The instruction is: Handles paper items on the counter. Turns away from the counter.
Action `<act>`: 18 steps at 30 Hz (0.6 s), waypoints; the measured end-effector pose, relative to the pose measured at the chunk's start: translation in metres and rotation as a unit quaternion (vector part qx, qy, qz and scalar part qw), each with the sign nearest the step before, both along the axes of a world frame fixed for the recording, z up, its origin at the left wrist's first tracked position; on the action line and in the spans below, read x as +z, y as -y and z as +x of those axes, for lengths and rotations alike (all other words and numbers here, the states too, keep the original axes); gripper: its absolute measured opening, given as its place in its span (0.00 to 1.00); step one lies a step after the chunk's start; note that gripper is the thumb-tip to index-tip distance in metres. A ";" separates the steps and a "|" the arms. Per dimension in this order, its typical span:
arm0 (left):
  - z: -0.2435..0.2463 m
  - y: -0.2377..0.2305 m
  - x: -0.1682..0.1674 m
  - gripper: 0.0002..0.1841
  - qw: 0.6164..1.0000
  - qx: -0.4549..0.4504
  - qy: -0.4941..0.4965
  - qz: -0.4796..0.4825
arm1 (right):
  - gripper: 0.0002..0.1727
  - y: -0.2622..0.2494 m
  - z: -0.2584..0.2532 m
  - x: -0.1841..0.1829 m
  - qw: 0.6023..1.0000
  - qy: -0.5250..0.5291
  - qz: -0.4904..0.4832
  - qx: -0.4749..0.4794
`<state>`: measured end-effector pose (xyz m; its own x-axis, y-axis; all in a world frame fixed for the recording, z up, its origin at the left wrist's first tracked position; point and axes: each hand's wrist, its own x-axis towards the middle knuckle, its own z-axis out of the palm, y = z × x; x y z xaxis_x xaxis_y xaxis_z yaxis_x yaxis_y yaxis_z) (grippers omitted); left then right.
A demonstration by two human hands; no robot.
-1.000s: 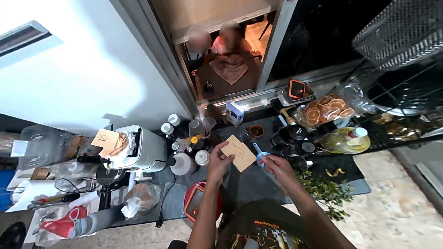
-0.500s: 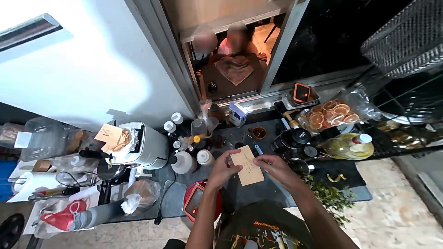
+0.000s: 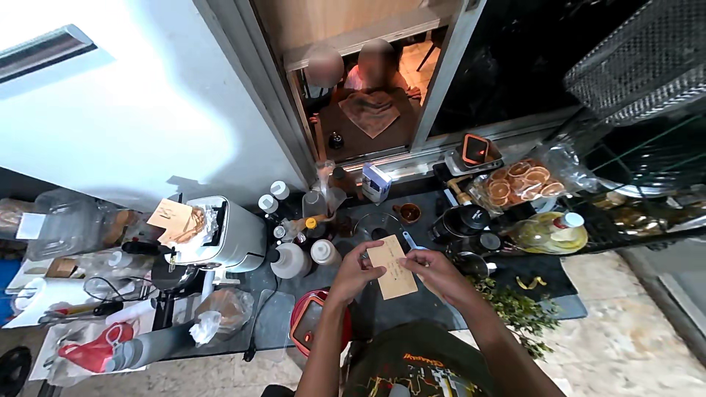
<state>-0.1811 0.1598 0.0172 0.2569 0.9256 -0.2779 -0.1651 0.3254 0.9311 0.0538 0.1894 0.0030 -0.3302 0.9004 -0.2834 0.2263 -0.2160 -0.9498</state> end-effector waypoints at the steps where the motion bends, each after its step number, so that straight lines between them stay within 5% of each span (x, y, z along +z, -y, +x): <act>1: 0.000 0.000 0.000 0.34 1.000 0.000 0.000 0.001 | 0.12 0.001 0.000 0.000 1.000 0.000 0.001 -0.002; 18: 0.004 0.006 -0.001 0.34 1.000 0.012 -0.017 0.007 | 0.13 0.004 0.003 0.000 1.000 0.011 0.000 0.005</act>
<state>-0.1772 0.1535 0.0159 0.2256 0.9354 -0.2724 -0.1415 0.3081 0.9408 0.0564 0.1849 0.0033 -0.3338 0.8968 -0.2903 0.2486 -0.2133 -0.9448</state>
